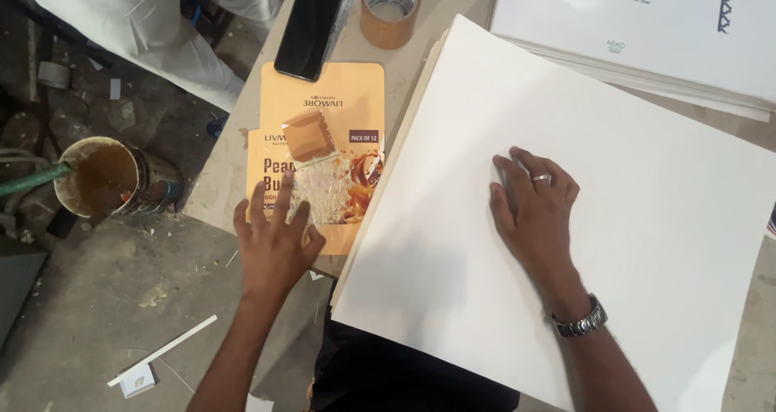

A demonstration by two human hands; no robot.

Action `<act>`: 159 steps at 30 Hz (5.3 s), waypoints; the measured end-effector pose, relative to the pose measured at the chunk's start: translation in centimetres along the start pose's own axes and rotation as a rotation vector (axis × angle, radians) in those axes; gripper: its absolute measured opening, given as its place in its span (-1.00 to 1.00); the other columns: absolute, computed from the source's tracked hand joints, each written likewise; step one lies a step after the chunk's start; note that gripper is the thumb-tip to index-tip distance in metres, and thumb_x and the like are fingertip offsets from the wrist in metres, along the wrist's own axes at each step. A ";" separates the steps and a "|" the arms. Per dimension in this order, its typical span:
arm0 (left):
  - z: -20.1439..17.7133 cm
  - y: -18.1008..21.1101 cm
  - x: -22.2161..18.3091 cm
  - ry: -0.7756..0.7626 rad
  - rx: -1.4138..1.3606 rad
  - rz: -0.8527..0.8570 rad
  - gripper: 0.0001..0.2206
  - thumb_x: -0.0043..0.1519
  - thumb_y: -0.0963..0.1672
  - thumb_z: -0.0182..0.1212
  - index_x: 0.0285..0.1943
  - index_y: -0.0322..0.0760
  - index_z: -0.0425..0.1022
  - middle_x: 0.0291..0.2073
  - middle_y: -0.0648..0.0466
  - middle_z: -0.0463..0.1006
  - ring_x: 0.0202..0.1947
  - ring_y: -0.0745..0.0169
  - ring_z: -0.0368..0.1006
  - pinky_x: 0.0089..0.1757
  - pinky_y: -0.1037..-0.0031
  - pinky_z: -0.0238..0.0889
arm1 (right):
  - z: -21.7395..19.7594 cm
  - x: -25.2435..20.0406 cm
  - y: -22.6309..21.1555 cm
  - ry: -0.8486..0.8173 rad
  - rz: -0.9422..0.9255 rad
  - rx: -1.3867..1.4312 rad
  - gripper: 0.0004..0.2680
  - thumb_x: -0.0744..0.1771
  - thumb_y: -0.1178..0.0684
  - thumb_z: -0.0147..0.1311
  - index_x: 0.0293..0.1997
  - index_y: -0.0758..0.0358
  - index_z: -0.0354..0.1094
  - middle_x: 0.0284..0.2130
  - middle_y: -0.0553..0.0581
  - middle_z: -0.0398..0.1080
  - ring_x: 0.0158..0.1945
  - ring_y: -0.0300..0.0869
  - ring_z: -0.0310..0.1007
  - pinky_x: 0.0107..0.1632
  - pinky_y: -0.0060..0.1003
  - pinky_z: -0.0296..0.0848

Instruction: The recorder is inspecting and flipping through large white paper sheets at a workstation.

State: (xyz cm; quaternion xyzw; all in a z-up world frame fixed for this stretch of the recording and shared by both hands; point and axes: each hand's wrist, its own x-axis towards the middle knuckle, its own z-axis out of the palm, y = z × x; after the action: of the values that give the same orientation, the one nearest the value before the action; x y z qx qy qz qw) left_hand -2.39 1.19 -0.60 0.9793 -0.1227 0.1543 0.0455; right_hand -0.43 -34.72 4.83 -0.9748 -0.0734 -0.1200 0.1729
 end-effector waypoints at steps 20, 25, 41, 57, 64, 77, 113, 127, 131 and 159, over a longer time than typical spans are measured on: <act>-2.2 -0.9 -3.8 -0.026 -0.038 -0.073 -0.81 0.03 -0.14 0.32 -0.20 -0.28 0.59 0.38 -0.11 0.31 0.34 -0.31 0.21 0.22 -0.13 0.09 | 0.7 -0.4 0.6 0.007 0.003 -0.038 -0.73 0.39 0.02 0.08 0.25 0.11 0.39 0.31 0.18 0.30 0.39 0.17 0.08 0.37 0.17 0.01; -2.0 -2.4 -3.6 -0.053 -0.238 -0.199 -0.84 -0.02 -0.15 0.32 -0.27 -0.19 0.60 0.40 -0.09 0.26 0.37 -0.32 0.14 0.21 -0.11 0.06 | 1.2 -0.1 1.3 -0.073 0.078 -0.089 -0.68 0.38 -0.12 0.08 0.28 0.05 0.36 0.40 0.37 0.15 0.48 0.45 -0.17 0.31 0.58 -0.28; 0.4 -5.3 -2.6 -0.112 -0.559 -0.256 -0.69 0.00 -0.20 0.34 -0.04 -0.27 0.59 0.47 -0.24 0.19 0.31 -0.22 0.22 0.23 0.10 0.14 | 1.3 -0.3 1.2 -0.140 0.130 -0.032 -0.64 0.37 -0.18 0.03 0.31 0.04 0.28 0.45 0.33 0.05 0.53 0.39 -0.25 0.35 0.60 -0.42; -2.7 -3.0 2.0 -0.172 -1.645 -0.515 -0.59 0.11 -0.30 -0.06 0.13 -0.35 0.52 0.51 -0.08 0.20 0.45 0.03 0.18 0.25 0.15 0.23 | 1.8 -0.3 1.6 -0.107 0.105 -0.054 -0.65 0.37 -0.19 0.03 0.29 0.02 0.30 0.45 0.32 0.05 0.52 0.40 -0.21 0.33 0.64 -0.36; -1.7 -1.0 5.1 -0.266 -1.945 -0.501 -0.59 0.15 -0.30 -0.15 0.15 -0.43 0.50 0.48 -0.17 0.25 0.37 -0.06 0.30 0.21 -0.08 0.36 | 1.4 -0.1 1.1 -0.125 0.111 -0.075 -0.53 0.34 -0.32 0.05 0.39 -0.04 0.23 0.44 0.31 0.03 0.49 0.40 -0.24 0.29 0.66 -0.35; 4.9 7.2 17.4 -0.361 -1.517 -0.174 -0.52 0.25 -0.25 0.27 0.37 -0.32 0.27 0.42 -0.10 0.28 0.35 0.02 0.34 0.12 0.35 0.45 | 1.3 0.0 0.9 -0.121 0.095 -0.107 -0.53 0.32 -0.39 0.04 0.38 -0.18 0.26 0.41 0.33 0.05 0.47 0.41 -0.19 0.26 0.68 -0.31; 7.1 7.9 21.8 -0.292 -1.315 -0.173 -0.46 0.16 -0.26 0.27 0.37 -0.16 0.30 0.50 -0.03 0.12 0.26 0.05 0.37 0.03 0.38 0.48 | 3.5 0.7 0.2 -0.104 0.100 -0.092 -0.52 0.30 -0.26 0.07 0.32 0.11 0.20 0.44 0.27 -0.02 0.50 0.29 -0.24 0.33 0.61 -0.37; 11.6 7.7 29.7 -0.326 -1.324 0.010 -0.66 0.15 -0.27 0.31 0.12 -0.23 0.54 0.51 -0.08 0.13 -0.03 0.33 0.55 -0.20 0.59 0.51 | 2.7 1.1 -0.3 -0.093 0.105 -0.043 -0.51 0.26 -0.24 0.13 0.28 0.16 0.23 0.42 0.31 0.04 0.48 0.35 -0.18 0.29 0.66 -0.34; 12.0 7.7 29.7 -0.338 -1.314 -0.003 -0.66 0.14 -0.27 0.31 0.11 -0.24 0.56 0.53 -0.09 0.11 -0.08 0.36 0.56 -0.23 0.61 0.49 | 2.6 1.1 -0.5 -0.094 0.097 -0.044 -0.51 0.26 -0.23 0.14 0.27 0.18 0.25 0.40 0.32 0.04 0.47 0.37 -0.16 0.28 0.68 -0.31; 12.7 7.0 30.6 -0.432 -1.428 -0.063 -0.71 0.16 -0.32 0.15 0.06 -0.47 0.59 0.59 -0.10 0.00 -0.24 0.42 0.53 -0.30 0.62 0.48 | 2.4 1.2 -0.5 -0.114 0.094 -0.048 -0.50 0.26 -0.23 0.15 0.28 0.18 0.23 0.41 0.33 0.02 0.47 0.38 -0.19 0.27 0.69 -0.34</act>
State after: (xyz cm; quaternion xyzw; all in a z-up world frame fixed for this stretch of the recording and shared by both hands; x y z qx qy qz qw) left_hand 27.74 -14.14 -2.70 0.7229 -0.1711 -0.1604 0.6499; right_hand 1.10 -33.29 3.11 -0.9863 -0.0345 -0.0575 0.1504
